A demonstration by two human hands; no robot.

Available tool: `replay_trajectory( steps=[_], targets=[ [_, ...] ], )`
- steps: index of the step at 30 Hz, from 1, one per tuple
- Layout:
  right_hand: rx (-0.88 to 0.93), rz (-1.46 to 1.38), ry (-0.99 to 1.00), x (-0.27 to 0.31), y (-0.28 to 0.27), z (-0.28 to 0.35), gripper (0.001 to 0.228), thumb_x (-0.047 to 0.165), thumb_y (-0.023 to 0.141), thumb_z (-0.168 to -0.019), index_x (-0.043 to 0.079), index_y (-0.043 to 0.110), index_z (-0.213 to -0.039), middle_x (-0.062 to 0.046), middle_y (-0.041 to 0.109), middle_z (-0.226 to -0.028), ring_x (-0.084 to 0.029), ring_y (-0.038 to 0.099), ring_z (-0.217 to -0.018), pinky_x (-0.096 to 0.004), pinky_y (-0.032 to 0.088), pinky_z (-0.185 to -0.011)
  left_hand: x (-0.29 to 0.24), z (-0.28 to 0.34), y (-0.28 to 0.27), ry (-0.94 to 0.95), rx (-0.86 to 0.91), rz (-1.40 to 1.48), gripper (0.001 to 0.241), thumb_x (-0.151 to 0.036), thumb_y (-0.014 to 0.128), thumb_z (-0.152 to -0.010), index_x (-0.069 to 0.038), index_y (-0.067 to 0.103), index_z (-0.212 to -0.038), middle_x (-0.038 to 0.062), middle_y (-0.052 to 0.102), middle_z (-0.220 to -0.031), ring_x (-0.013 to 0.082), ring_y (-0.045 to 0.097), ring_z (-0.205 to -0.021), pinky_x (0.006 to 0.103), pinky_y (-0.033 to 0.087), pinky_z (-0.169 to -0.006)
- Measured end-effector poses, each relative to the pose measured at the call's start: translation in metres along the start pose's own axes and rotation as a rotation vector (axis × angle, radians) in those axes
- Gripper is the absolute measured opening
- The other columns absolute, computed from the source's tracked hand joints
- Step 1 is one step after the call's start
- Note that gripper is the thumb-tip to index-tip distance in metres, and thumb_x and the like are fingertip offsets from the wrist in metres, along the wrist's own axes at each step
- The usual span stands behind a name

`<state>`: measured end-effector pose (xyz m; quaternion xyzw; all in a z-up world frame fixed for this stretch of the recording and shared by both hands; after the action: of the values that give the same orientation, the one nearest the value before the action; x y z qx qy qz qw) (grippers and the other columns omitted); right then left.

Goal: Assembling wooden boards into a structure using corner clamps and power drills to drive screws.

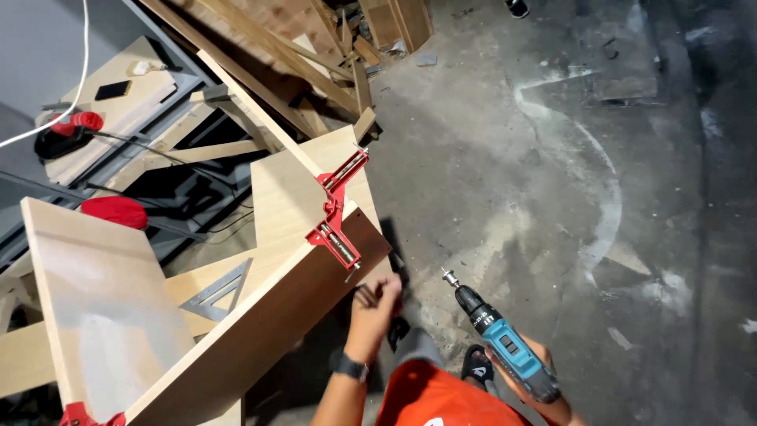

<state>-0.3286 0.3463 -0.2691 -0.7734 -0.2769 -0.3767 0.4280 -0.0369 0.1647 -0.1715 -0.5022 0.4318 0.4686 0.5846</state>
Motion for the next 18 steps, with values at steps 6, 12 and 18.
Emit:
replay_trajectory(
  steps=[6, 12, 18],
  targets=[
    [0.121, -0.137, 0.196, 0.037, -0.023, 0.016, 0.018, 0.022, 0.093, -0.079, 0.012, 0.084, -0.092, -0.002, 0.085, -0.08, -0.014, 0.082, -0.069, -0.029, 0.065, -0.063, 0.003, -0.07, 0.042, -0.293, 0.302, 0.743, 0.065, 0.003, 0.064, -0.09, -0.014, 0.056, -0.152, 0.012, 0.068, -0.141, 0.0247, 0.072, -0.104, 0.0287, 0.057, -0.072],
    [0.092, -0.192, 0.396, 0.084, -0.043, 0.052, 0.023, 0.019, 0.09, -0.091, 0.015, 0.07, -0.082, 0.005, 0.066, -0.072, -0.008, 0.061, -0.068, -0.031, 0.051, -0.061, -0.009, -0.074, 0.024, -0.398, 0.204, 1.341, 0.066, 0.014, 0.061, -0.084, 0.024, 0.051, -0.149, 0.027, 0.069, -0.121, 0.0259, 0.067, -0.106, 0.0258, 0.058, -0.089],
    [-0.06, -0.228, 0.893, 0.088, -0.002, 0.134, 0.01, 0.013, 0.089, -0.09, 0.013, 0.084, -0.082, 0.001, 0.08, -0.073, -0.012, 0.076, -0.068, -0.029, 0.059, -0.067, -0.023, -0.052, 0.019, -0.627, 0.304, 1.67, 0.063, 0.013, 0.058, -0.082, 0.02, 0.061, -0.145, 0.027, 0.073, -0.119, 0.0287, 0.066, -0.107, 0.031, 0.06, -0.091]
  ],
)
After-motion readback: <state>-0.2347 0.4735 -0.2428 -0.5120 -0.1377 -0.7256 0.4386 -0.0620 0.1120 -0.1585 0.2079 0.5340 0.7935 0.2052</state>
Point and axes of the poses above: each hand's wrist, its own z-axis away from the middle knuckle, its own y-axis out of the palm, x = y × z, the point moved 10 cm from there along -z, towards the middle knuckle
